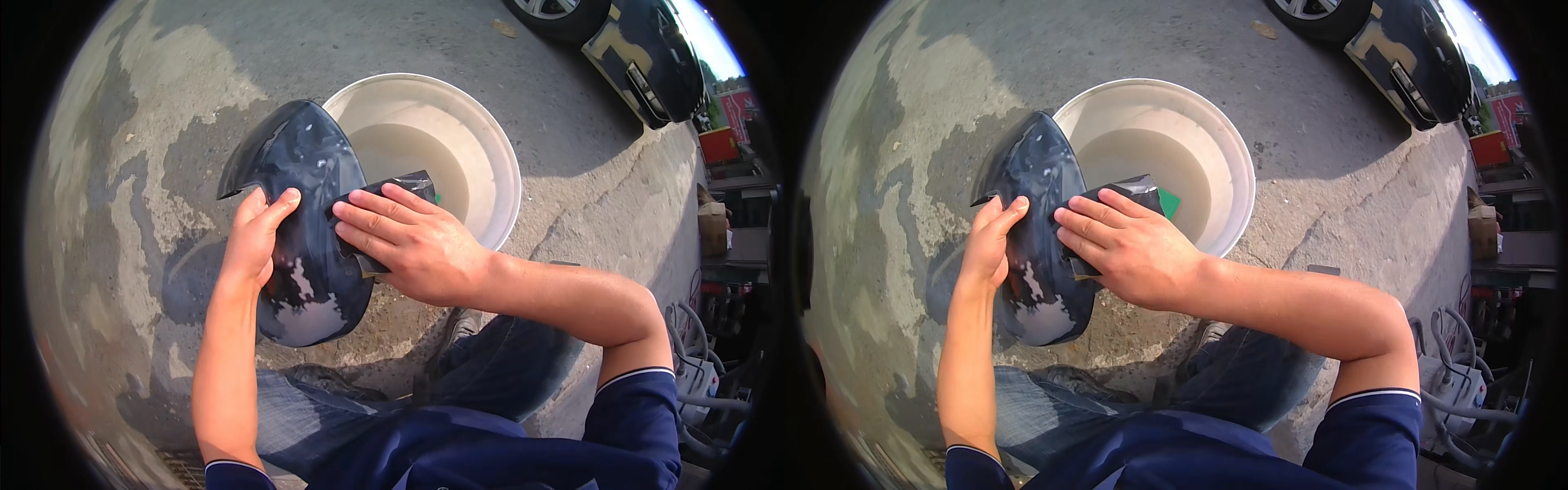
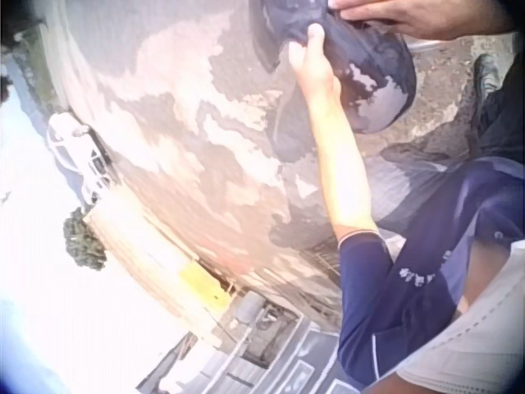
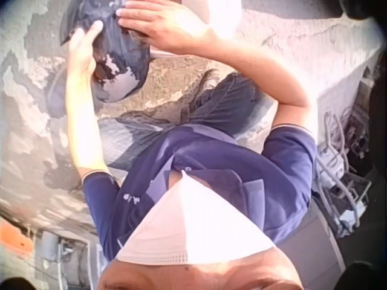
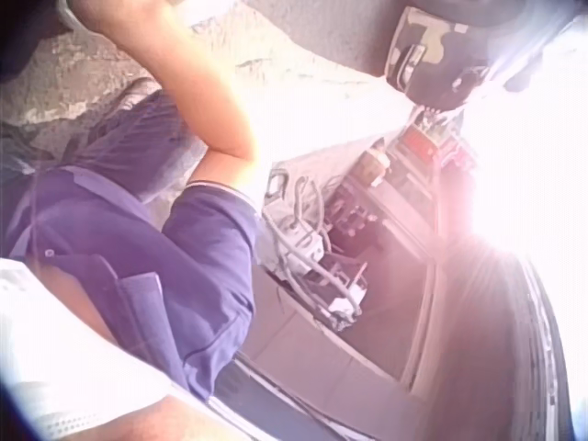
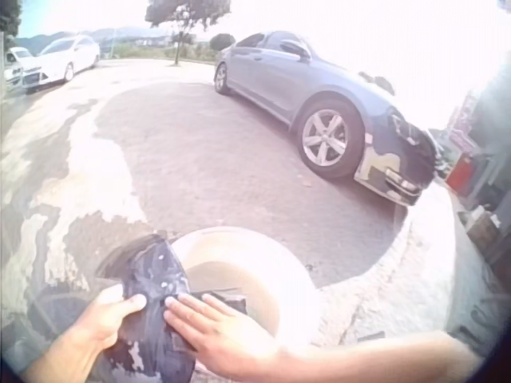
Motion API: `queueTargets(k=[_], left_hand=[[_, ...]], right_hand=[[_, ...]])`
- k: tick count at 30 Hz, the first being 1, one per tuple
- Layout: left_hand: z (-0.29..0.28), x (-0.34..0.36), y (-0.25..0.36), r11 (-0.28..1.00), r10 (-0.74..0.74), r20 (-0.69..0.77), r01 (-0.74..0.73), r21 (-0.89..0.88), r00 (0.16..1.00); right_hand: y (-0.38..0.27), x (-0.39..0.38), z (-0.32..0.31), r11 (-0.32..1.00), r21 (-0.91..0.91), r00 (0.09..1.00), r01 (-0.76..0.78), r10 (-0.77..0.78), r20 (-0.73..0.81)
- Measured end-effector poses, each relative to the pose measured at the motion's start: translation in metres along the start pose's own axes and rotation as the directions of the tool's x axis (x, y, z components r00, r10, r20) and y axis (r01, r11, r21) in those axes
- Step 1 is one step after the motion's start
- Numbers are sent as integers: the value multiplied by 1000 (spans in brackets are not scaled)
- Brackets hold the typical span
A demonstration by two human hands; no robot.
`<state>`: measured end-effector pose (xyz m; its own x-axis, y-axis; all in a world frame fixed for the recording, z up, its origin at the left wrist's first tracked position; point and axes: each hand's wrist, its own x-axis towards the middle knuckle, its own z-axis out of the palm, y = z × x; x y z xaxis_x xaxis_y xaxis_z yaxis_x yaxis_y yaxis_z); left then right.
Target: The person sits on the ground and sands a black car part using a sanding block and water. They repeatedly dip the sanding block into a white bucket of water and rub the surface of the part to smooth it.
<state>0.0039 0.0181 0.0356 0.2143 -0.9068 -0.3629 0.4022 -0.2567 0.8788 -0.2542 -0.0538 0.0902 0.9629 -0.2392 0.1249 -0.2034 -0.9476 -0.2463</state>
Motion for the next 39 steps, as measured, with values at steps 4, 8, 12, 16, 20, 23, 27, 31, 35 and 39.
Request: queueTargets(k=[4, 8, 12, 16, 20, 23, 27, 31, 35, 39], left_hand=[[0, -1, 0, 1000, -7, 9, 7, 12, 1000], [-13, -10, -2, 999, 34, 67, -34, -6, 997], [-14, -10, -7, 999, 47, 110, -47, -9, 993], [-24, -19, -5, 999, 33, 125, -31, -14, 992], [-22, -15, -9, 1000, -10, 133, 14, -28, 991], [-27, -9, -17, 992, -61, 79, 70, -110, 995], [-55, 0, -33, 968, -55, 44, 64, -243, 998], [-53, 2, -35, 951, -76, 15, 77, -299, 997], [-52, 13, -47, 948, -151, -74, 123, -294, 986], [-49, 7, -34, 971, -64, 140, 93, -218, 988]], right_hand=[[64, 63, 8, 973, 39, 960, -227, 230, -161], [116, 80, -17, 413, 277, 491, -867, 801, 343], [148, 50, 17, 36, 640, 512, -767, 636, 578], [146, 76, 76, 344, 361, 498, -867, 606, 620], [199, 43, 161, 585, 46, 547, -810, 723, 422], [224, 17, 177, 572, 67, 556, -817, 753, 353], [232, 30, 135, 96, 498, 398, -862, 738, 545], [206, 51, 38, 105, 626, 500, -773, 709, 498], [120, 95, -71, 170, 693, 659, -701, 527, 537], [51, 115, -100, 668, 407, 782, -623, 530, 327]])
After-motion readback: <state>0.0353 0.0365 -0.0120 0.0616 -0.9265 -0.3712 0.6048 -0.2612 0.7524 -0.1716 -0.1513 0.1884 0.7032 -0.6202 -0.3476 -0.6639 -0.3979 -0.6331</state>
